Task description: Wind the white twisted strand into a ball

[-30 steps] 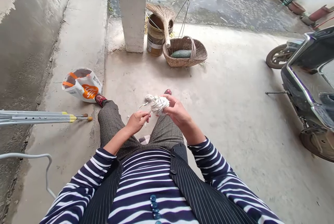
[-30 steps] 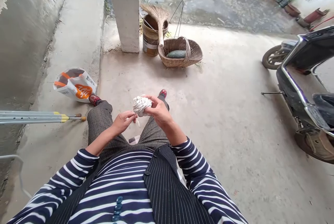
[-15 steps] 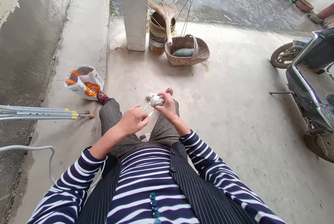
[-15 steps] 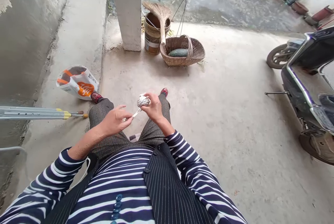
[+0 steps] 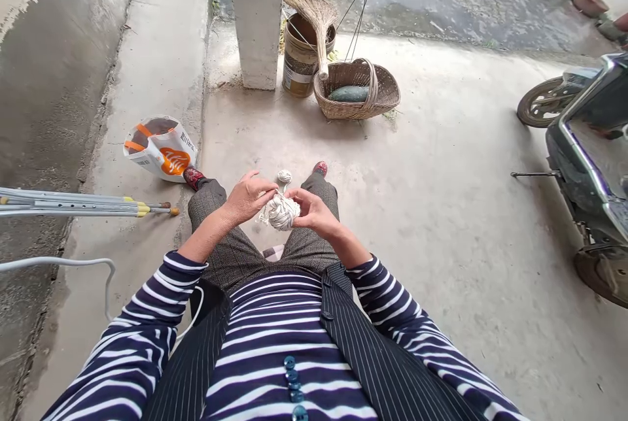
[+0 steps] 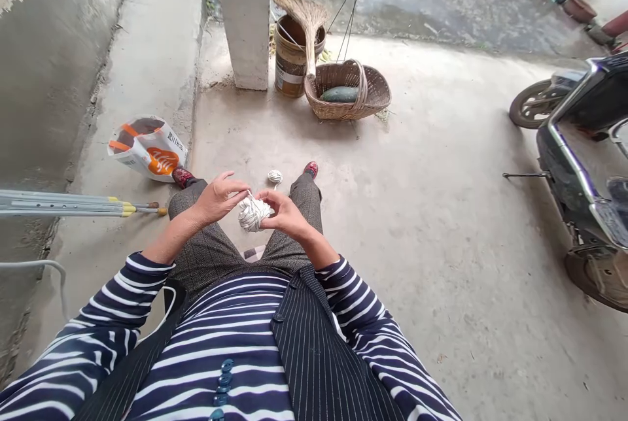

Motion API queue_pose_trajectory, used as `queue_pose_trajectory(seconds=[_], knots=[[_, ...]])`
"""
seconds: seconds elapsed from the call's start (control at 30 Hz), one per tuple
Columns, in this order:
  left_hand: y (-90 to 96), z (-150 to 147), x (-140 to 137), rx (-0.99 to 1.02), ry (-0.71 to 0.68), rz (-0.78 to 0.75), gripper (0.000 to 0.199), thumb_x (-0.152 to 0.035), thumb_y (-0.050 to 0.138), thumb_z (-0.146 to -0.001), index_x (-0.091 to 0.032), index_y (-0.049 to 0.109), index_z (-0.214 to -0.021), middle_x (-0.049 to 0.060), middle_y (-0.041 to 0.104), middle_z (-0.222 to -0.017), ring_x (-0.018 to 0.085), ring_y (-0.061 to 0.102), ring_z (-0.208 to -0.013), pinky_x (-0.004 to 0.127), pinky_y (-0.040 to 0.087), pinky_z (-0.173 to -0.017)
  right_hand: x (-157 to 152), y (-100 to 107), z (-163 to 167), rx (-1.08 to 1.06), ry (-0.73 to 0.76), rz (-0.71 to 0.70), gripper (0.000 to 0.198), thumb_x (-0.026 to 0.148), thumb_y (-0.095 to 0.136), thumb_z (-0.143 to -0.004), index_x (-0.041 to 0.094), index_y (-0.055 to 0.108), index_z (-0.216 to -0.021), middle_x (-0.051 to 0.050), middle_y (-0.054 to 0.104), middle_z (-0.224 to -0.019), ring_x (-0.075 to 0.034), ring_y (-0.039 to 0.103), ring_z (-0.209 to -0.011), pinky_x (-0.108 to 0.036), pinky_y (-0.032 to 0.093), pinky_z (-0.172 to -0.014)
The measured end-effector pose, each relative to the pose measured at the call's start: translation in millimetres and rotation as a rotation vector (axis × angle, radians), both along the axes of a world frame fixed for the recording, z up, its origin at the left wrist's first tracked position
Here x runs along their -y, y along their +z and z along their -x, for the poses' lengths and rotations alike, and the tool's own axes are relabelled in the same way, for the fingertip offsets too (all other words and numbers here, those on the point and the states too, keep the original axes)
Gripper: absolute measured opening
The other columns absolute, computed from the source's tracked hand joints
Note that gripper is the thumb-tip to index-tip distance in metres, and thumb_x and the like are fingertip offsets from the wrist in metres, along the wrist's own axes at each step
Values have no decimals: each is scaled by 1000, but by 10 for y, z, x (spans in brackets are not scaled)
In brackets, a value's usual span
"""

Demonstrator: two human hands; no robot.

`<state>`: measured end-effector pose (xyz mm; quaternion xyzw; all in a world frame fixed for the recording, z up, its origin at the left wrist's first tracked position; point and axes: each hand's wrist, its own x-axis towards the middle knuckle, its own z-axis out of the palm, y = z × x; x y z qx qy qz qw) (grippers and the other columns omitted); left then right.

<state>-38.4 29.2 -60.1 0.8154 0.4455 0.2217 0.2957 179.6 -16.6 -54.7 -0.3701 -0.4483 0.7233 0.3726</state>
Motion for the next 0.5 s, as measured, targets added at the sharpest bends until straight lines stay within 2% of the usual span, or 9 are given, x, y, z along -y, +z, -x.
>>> queue_pose_trajectory(seconds=[0.17,0.23,0.33,0.4,0.5], knots=[[-175,-50,8,81,30,105,27,-27,54,-94,-19,79,-99,7,81,-100,21,71,-93,49,31,-121,63,171,-25,-79,-73,-21,73,15,92,-54,28,68,-122,0,71,-107,-17,64,-94,-27,53,-83],[-244,-77,9,96,45,177,27,-27,54,-92,-19,80,-96,6,81,-97,22,70,-92,45,38,-117,50,269,-60,-36,-116,-63,64,19,92,-55,25,73,-115,-2,72,-106,-18,65,-96,-29,53,-86],[-343,-118,33,136,49,285,27,-29,54,-90,-18,79,-88,6,78,-86,22,69,-88,36,50,-97,2,425,-133,-3,-219,-96,54,21,93,-52,22,75,-103,-2,73,-101,-19,65,-92,-31,53,-86],[-391,-139,66,194,39,341,26,-30,54,-89,-18,77,-85,5,77,-83,21,69,-85,30,52,-87,-43,503,-179,-8,-294,-103,55,19,92,-52,23,74,-104,-2,72,-97,-18,64,-87,-30,53,-81],[-408,-151,112,257,38,393,25,-33,55,-88,-18,74,-84,4,77,-80,20,70,-84,28,52,-85,-121,546,-207,6,-425,-96,54,19,88,-55,24,70,-105,-1,70,-96,-17,62,-83,-28,53,-74]])
